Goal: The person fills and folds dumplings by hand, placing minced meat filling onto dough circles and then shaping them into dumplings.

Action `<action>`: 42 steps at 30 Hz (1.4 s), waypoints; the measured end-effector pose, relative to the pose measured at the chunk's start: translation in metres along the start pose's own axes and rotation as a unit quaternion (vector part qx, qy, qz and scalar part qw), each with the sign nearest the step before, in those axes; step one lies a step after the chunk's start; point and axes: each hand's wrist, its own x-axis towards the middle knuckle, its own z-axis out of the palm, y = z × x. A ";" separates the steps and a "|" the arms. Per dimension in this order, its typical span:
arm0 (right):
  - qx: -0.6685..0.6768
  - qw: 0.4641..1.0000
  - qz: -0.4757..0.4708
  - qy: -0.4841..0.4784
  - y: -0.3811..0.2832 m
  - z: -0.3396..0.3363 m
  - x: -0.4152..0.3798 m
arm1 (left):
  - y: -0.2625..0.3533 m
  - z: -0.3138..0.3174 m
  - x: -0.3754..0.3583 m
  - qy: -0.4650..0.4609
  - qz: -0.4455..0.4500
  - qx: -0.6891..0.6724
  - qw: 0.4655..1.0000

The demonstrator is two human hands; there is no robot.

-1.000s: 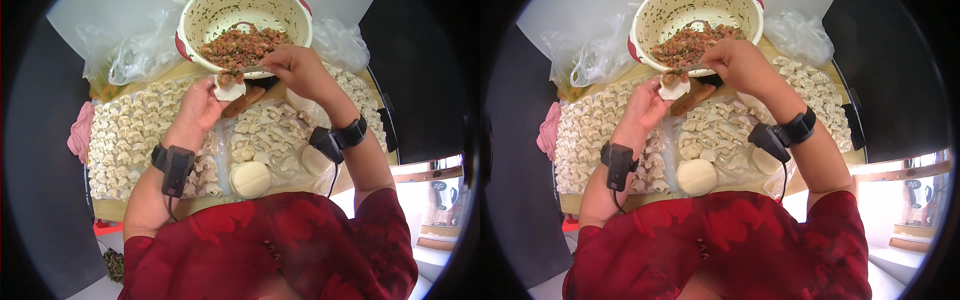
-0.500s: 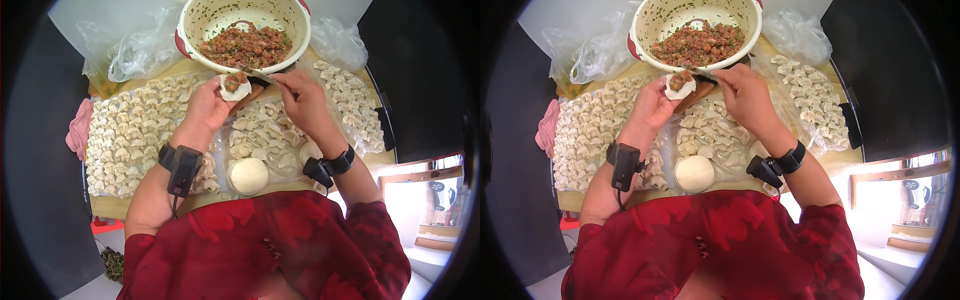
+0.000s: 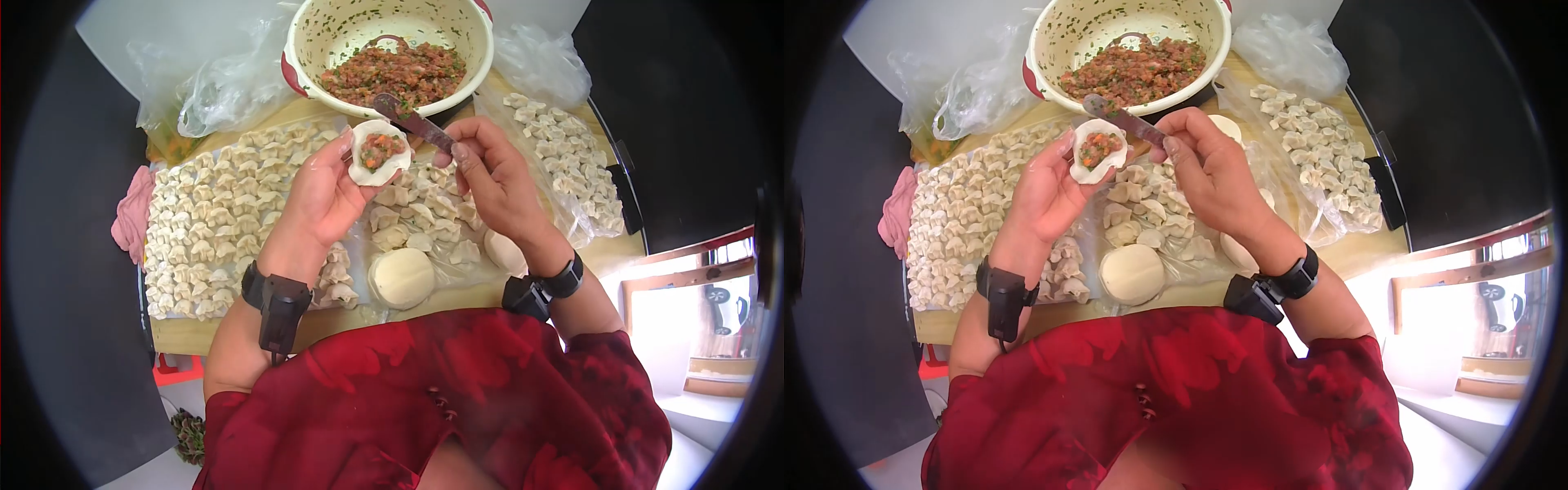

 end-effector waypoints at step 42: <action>0.075 0.995 0.072 -0.006 0.002 0.008 -0.012 | -0.023 0.029 -0.036 -0.054 0.061 0.305 0.949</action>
